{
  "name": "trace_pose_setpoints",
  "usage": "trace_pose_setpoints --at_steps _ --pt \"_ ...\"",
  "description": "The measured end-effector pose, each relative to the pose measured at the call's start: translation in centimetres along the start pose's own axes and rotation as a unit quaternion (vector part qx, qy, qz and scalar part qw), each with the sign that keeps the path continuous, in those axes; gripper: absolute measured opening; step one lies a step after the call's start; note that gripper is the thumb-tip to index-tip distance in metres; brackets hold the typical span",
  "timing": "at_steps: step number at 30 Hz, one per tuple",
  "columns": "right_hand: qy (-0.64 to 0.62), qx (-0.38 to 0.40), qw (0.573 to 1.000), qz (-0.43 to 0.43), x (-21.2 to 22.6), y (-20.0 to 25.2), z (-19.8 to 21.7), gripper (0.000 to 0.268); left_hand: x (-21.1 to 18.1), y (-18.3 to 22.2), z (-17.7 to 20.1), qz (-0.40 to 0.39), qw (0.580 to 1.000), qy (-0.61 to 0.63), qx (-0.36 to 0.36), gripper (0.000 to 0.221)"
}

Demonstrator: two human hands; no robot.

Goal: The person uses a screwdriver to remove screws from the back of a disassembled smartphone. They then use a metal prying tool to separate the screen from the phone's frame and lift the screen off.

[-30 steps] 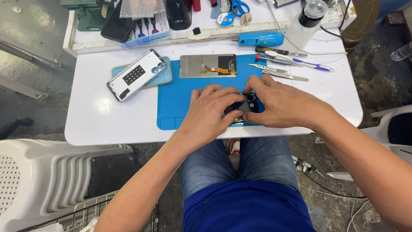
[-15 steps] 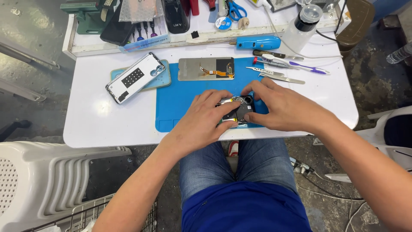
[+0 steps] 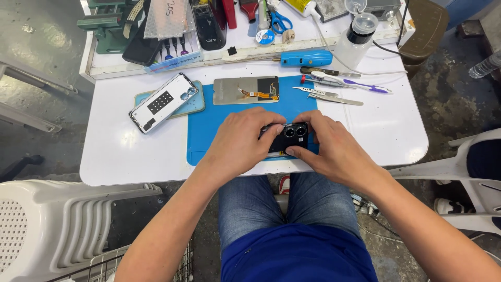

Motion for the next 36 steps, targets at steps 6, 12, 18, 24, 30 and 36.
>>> trace_pose_setpoints --at_steps 6,12,18,24,30,36 --pt "0.002 -0.029 0.999 0.038 -0.2 0.5 -0.5 0.049 -1.8 0.3 1.5 -0.003 0.999 0.041 0.03 0.023" --pt "-0.003 -0.037 0.998 0.057 0.0 0.6 -0.5 0.046 -1.9 0.0 1.1 -0.011 0.999 0.019 0.04 0.02" --pt "-0.201 -0.062 0.978 -0.015 -1.3 0.5 -0.1 0.03 -2.4 0.1 1.8 -0.008 0.999 0.0 0.043 0.021" --pt "-0.197 -0.102 0.975 -0.006 -1.5 -0.3 0.0 0.018 -2.3 0.6 1.3 -0.028 0.999 -0.006 0.029 0.024" --pt "-0.109 -0.136 0.983 0.061 -1.8 -0.4 -0.5 0.016 -1.9 0.8 1.0 -0.04 0.999 -0.023 0.006 0.024" --pt "-0.113 -0.129 0.983 0.06 -0.9 -0.9 0.2 0.017 -1.4 0.2 0.9 -0.039 0.997 -0.071 0.007 0.025"
Point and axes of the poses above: each hand's wrist, its own y-axis away from the middle knuckle, its own z-axis out of the back of the hand, x = y × z, the point moved 2 cm from there along -y, towards the middle knuckle, and after that the axes turned 9 degrees about z, right-handed, at the moved point
